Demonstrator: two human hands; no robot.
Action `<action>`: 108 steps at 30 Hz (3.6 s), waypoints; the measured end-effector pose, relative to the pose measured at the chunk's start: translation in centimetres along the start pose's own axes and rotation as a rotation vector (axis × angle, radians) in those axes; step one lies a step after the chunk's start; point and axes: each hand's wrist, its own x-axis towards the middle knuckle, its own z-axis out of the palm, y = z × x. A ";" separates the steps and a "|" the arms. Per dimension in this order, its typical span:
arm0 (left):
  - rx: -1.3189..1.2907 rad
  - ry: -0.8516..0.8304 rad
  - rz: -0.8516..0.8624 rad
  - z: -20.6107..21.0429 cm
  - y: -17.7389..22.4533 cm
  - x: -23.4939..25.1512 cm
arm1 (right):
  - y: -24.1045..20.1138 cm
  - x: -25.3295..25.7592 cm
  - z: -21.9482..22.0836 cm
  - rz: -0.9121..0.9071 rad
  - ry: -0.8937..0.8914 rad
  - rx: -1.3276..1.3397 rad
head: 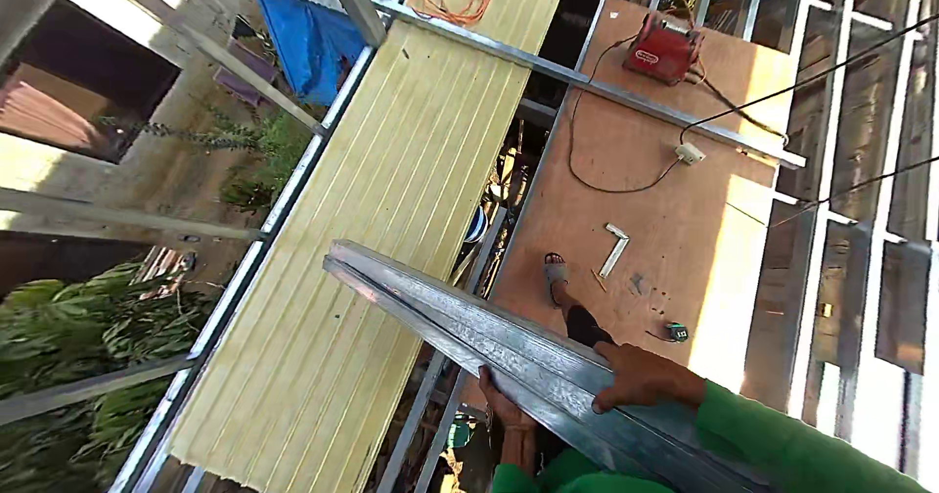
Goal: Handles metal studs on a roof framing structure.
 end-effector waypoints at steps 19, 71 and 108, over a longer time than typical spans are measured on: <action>0.044 -0.041 0.166 23.3 -24.6 35.6 | 14.7 26.9 -39.6 -0.176 0.057 0.058; 0.664 0.110 -0.198 36.9 -27.3 39.6 | 29.7 24.0 -29.8 -0.074 1.154 -0.168; 1.012 -0.796 0.621 65.0 -36.8 29.2 | 25.0 11.2 1.0 0.619 0.536 1.527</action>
